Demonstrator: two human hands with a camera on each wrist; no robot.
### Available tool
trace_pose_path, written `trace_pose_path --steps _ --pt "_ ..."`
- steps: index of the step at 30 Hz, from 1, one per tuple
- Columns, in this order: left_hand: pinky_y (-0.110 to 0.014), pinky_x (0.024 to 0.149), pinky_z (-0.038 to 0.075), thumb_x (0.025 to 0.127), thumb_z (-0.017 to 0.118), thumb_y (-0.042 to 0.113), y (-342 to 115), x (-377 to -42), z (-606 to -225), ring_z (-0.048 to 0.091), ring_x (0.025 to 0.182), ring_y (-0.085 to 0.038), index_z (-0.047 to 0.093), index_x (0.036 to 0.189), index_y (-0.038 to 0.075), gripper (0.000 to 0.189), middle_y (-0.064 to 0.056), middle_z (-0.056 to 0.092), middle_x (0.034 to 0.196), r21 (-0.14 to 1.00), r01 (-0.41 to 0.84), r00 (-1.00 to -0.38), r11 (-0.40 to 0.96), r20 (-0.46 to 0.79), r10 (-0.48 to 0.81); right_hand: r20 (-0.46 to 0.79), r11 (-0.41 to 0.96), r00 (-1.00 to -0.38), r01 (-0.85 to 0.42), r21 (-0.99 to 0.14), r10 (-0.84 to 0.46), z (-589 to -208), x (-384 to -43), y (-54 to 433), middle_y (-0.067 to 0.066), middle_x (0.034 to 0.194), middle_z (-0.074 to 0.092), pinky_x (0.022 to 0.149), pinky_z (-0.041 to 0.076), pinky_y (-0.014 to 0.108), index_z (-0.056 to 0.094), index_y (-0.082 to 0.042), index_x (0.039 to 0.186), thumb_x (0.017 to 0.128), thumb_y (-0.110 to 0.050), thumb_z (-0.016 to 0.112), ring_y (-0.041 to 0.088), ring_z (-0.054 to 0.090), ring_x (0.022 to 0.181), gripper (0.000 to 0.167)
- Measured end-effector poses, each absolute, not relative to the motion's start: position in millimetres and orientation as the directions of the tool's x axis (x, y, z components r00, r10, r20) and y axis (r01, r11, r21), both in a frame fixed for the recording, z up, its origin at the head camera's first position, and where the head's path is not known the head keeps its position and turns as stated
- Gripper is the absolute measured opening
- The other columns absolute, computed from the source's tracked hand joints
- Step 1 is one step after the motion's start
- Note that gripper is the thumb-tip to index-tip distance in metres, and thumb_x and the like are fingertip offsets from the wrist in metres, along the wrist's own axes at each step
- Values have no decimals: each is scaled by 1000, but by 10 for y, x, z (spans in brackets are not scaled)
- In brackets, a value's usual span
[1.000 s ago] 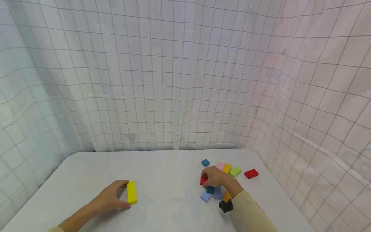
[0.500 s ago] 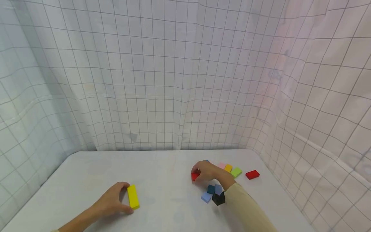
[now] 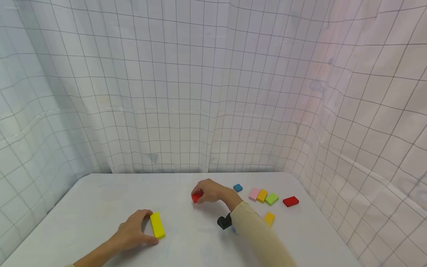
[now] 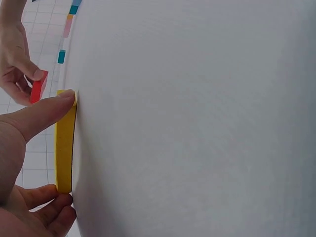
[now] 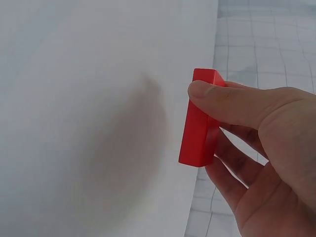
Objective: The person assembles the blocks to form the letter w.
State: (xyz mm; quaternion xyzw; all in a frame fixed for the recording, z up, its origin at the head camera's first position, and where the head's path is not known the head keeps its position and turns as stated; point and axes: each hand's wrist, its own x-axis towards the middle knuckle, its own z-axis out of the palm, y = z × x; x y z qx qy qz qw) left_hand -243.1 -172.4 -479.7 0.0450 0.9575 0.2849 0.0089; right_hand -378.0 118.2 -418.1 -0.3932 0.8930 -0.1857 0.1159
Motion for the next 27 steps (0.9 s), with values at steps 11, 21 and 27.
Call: trace_pose_path --steps 11,21,27 --pt "-67 89 44 59 99 47 -1696 -2438 -4800 54 115 -40 58 131 -1 95 -18 58 130 530 63 -997 846 -5 78 -87 578 -598 -712 -398 -797 -4369 -3746 554 -10 111 65 86 47 17 75 -16 127 95 -16 77 5 53 98 31" --pt "-64 86 45 59 99 47 -1710 -2417 -4800 54 114 -37 58 129 0 94 -16 59 127 547 64 -997 835 -4 79 -81 542 -553 -759 -362 -829 -4499 -3676 155 -10 114 65 86 46 15 73 -17 128 95 -14 77 4 53 98 34" --pt "-64 86 45 59 99 46 -1697 -2418 -4797 54 113 -38 58 130 0 94 -16 58 126 552 67 -997 831 -1 81 -60 515 -531 -781 -354 -845 -4544 -3664 66 -9 116 67 88 46 14 74 -17 127 95 -10 76 4 55 99 33"
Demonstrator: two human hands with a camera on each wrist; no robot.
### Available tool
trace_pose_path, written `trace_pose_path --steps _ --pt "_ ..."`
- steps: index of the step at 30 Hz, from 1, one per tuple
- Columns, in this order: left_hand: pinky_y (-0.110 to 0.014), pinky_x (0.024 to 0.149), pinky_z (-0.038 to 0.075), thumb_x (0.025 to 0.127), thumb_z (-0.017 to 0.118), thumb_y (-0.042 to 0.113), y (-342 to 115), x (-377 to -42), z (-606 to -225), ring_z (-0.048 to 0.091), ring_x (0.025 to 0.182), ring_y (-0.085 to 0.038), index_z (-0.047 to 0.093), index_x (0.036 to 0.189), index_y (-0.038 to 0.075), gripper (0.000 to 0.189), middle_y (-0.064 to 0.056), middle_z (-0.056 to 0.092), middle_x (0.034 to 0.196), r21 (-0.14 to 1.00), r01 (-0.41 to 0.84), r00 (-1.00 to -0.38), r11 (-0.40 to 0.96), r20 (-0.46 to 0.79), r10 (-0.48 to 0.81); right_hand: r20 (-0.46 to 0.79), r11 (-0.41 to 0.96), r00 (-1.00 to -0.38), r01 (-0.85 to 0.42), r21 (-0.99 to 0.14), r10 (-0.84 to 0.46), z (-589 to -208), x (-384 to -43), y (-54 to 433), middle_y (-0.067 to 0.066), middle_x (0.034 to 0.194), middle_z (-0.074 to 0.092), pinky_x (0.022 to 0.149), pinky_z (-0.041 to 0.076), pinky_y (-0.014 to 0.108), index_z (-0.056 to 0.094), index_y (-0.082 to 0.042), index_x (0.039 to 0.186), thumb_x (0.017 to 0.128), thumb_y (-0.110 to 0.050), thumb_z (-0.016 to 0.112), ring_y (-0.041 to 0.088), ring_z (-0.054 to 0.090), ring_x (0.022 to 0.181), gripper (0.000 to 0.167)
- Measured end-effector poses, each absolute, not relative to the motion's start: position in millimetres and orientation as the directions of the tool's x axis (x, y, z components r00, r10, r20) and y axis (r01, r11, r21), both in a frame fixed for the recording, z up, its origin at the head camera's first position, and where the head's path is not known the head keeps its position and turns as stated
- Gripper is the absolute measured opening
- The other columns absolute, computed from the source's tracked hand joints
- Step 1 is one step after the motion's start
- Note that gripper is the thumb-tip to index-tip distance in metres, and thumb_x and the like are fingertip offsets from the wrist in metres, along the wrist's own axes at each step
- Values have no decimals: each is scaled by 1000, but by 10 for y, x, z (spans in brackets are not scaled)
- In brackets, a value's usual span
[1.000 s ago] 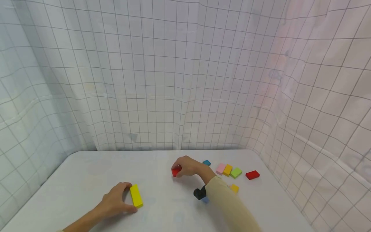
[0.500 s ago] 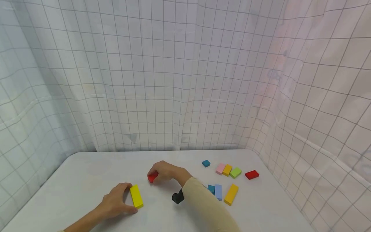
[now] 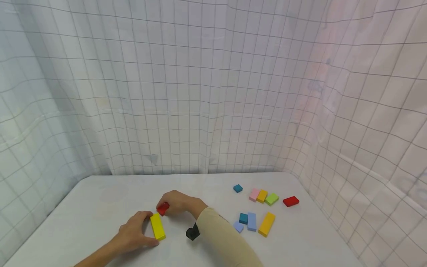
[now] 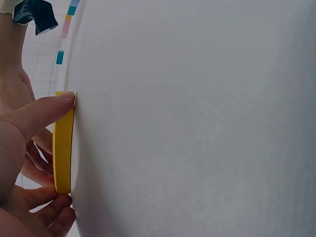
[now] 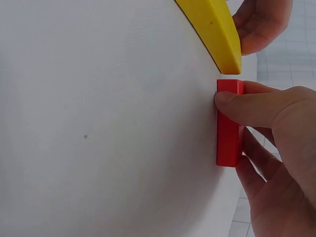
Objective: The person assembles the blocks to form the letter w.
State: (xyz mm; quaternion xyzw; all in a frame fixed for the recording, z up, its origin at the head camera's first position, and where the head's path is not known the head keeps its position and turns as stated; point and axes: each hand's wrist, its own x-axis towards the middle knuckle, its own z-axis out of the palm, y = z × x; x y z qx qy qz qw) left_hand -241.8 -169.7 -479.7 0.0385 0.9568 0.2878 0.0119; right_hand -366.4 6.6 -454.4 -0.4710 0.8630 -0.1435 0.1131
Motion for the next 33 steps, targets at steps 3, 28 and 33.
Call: trace_pose_path --steps 3,28,33 --pt "-65 86 45 59 99 46 -1697 -2420 -4802 54 113 -38 58 130 0 94 -16 58 127 545 66 -997 836 -3 81 -63 535 -555 -757 -375 -829 -4560 -3660 59 -9 127 65 91 47 15 69 -20 136 95 -10 76 5 55 106 43" --pt "-68 89 45 59 99 45 -1679 -2405 -4820 54 115 -38 59 131 0 94 -17 58 128 534 56 -998 844 1 65 -69 684 -830 -407 -605 -554 -4657 -3709 86 -6 95 61 76 51 23 71 -11 117 90 -28 83 12 54 86 34" --pt "-68 89 45 59 99 45 -1678 -2405 -4830 54 115 -38 59 131 0 94 -17 58 128 536 56 -998 842 5 63 -71 651 -809 -413 -637 -583 -4684 -3728 86 -7 99 63 76 52 22 73 -14 125 92 -25 81 11 55 88 36"
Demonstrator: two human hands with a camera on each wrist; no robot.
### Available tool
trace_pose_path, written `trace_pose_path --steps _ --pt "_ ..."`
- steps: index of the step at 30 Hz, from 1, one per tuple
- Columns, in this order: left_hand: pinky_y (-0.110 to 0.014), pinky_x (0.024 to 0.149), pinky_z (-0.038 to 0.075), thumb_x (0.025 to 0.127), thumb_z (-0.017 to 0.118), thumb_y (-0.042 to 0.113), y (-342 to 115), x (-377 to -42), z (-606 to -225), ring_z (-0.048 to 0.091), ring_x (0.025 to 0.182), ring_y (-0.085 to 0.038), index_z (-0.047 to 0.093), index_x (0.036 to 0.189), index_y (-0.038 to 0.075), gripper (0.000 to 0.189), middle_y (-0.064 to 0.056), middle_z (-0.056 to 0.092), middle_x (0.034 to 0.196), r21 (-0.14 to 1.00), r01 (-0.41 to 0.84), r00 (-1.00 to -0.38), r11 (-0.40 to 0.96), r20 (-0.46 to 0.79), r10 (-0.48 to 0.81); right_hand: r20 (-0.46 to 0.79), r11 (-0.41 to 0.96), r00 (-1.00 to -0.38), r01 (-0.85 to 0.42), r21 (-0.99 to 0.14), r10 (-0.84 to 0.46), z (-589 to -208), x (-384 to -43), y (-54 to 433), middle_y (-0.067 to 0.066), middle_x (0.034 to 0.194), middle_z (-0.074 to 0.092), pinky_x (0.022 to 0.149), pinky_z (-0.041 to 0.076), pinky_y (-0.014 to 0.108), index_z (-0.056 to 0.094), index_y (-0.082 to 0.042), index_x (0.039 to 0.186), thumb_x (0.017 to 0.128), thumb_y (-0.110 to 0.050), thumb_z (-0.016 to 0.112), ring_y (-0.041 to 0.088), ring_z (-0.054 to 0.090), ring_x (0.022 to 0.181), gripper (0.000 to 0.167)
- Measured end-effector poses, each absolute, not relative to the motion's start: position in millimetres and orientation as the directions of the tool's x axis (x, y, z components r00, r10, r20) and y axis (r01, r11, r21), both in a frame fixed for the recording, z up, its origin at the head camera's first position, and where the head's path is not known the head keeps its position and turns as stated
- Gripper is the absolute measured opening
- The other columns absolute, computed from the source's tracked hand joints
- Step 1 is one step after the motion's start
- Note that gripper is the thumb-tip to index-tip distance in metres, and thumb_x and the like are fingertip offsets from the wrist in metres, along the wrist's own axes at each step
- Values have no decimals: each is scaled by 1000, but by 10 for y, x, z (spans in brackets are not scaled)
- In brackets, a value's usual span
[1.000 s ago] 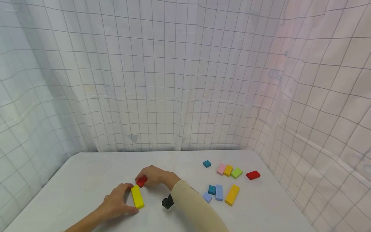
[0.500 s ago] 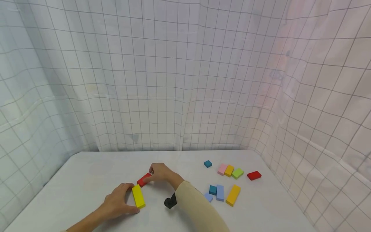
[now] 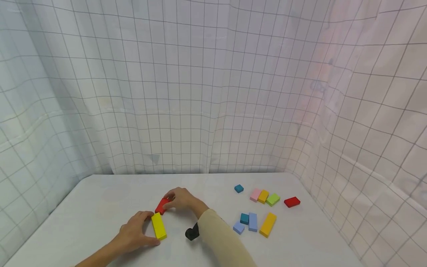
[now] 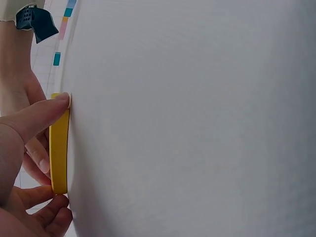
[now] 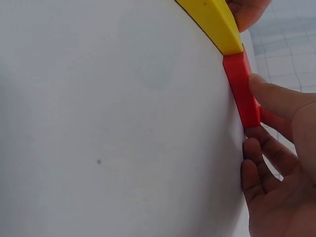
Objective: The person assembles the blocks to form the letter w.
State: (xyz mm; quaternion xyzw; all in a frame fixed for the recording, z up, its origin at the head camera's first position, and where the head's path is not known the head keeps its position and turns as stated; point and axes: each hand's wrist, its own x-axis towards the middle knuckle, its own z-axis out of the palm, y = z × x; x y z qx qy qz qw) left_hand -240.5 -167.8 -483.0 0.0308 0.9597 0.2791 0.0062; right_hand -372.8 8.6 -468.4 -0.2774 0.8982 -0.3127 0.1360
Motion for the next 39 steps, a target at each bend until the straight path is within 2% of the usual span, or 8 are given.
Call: trace_pose_path --steps 5,9,14,24,39 --pt "-68 89 45 59 99 45 -1671 -2395 -4825 54 115 -38 58 132 -1 96 -16 59 128 540 46 -998 841 -2 56 -68 641 -803 -418 -644 -591 -4684 -3734 90 -7 103 64 80 53 22 68 -13 133 93 -25 79 10 57 90 42" --pt "-68 88 45 59 99 45 -1659 -2388 -4817 54 113 -37 55 132 -3 98 -16 59 125 539 41 -999 841 -3 50 -48 638 -824 -399 -659 -565 -4678 -3733 110 -6 96 62 79 52 23 68 -11 121 93 -26 79 11 56 86 35" --pt "-65 87 46 59 100 44 -1655 -2381 -4811 55 108 -34 56 127 -2 93 -14 60 121 545 40 -999 837 0 48 -50 621 -817 -395 -677 -574 -4741 -3772 117 -5 89 59 74 50 21 69 -14 109 92 -26 81 11 54 82 25" --pt "-64 86 47 60 100 42 -1649 -2394 -4798 56 104 -33 58 123 0 88 -12 60 115 541 41 -999 840 6 45 -65 627 -825 -373 -684 -562 -4688 -3754 66 -6 92 60 73 51 23 75 -19 117 92 -25 81 13 54 85 27" --pt "-67 89 46 60 100 41 -1662 -2391 -4800 57 109 -33 59 124 0 87 -9 62 117 553 55 -998 831 21 52 -123 649 -798 -378 -661 -590 -4609 -3715 -60 -5 91 62 71 50 25 75 -22 125 96 -22 76 14 55 82 30"
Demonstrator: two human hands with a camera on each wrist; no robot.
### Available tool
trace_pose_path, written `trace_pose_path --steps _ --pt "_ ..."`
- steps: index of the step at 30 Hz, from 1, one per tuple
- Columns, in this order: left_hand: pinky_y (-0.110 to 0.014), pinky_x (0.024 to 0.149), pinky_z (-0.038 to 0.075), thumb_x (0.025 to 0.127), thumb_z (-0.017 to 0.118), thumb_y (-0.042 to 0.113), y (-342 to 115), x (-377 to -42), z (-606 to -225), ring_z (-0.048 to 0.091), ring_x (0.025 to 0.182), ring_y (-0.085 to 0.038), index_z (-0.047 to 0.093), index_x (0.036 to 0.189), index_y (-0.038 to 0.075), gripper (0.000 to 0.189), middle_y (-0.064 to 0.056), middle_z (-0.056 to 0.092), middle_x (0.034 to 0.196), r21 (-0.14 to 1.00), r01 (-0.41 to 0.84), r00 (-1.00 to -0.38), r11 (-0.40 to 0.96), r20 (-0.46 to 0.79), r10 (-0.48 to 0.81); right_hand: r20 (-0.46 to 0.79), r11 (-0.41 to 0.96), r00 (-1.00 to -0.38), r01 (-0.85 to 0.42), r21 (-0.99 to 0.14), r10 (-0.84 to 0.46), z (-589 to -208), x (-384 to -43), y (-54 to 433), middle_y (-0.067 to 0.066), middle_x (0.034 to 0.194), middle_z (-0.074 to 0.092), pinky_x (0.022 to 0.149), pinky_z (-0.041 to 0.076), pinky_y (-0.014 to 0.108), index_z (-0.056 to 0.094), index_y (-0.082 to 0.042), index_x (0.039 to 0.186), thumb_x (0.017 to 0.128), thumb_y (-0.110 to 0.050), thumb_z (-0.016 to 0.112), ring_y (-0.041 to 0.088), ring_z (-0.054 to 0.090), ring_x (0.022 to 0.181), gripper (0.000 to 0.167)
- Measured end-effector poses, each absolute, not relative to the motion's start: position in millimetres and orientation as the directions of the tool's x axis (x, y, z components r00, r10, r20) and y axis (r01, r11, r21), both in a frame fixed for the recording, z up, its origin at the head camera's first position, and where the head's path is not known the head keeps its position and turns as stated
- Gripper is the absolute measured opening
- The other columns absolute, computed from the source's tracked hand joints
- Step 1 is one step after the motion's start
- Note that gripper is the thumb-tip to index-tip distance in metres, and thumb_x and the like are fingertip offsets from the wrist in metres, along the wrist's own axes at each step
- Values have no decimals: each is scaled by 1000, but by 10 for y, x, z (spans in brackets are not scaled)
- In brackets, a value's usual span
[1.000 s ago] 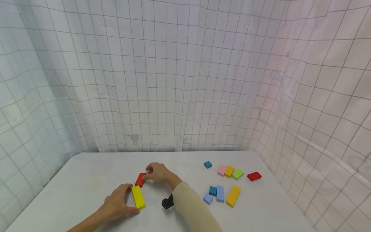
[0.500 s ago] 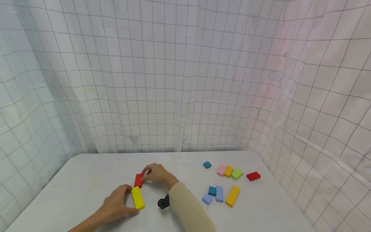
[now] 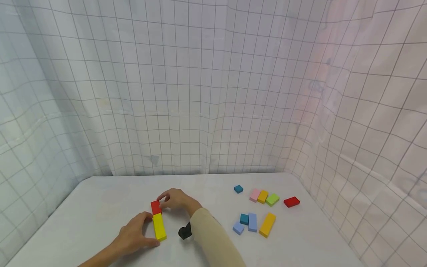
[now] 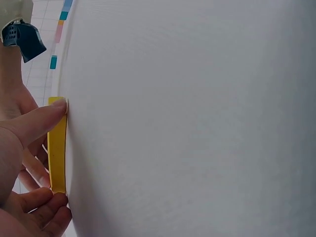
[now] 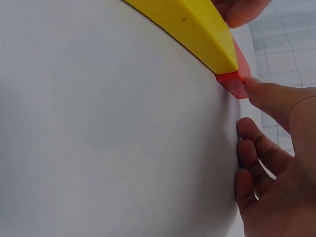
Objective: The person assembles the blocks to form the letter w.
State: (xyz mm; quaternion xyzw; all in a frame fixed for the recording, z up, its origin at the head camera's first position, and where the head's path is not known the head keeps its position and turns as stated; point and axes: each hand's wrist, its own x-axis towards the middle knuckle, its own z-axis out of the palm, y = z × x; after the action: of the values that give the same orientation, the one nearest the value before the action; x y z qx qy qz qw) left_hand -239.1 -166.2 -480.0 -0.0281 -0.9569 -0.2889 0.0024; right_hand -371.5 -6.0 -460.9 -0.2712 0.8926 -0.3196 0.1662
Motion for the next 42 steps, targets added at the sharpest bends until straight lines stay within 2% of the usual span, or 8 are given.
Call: trace_pose_path --steps 7,30,37,42 --pt "-68 90 46 59 100 42 -1650 -2389 -4815 58 107 -33 59 125 0 89 -10 62 117 548 54 -999 835 32 44 -138 668 -800 -377 -642 -584 -4566 -3686 -75 -6 96 63 77 51 25 75 -25 126 96 -22 76 13 56 86 30" --pt "-68 90 45 58 100 45 -1586 -2369 -4822 57 108 -34 58 131 1 95 -13 62 123 536 28 -999 844 32 13 -138 661 -772 -420 -622 -621 -4621 -3730 -134 -6 96 63 80 51 27 74 -25 127 97 -23 74 12 55 87 30" --pt "-69 90 44 61 99 44 -1583 -2386 -4834 56 111 -38 55 137 -6 101 -19 60 126 511 33 -999 859 23 25 -138 657 -758 -442 -611 -637 -4670 -3746 -159 -7 94 59 75 49 25 70 -25 126 96 -33 75 11 54 85 32" --pt "-70 90 46 61 99 45 -1575 -2393 -4823 56 110 -39 58 135 -8 100 -22 58 125 493 33 -999 870 20 26 -136 660 -756 -450 -602 -640 -4659 -3739 -153 -6 94 59 76 49 25 68 -24 127 96 -32 76 12 54 85 33"
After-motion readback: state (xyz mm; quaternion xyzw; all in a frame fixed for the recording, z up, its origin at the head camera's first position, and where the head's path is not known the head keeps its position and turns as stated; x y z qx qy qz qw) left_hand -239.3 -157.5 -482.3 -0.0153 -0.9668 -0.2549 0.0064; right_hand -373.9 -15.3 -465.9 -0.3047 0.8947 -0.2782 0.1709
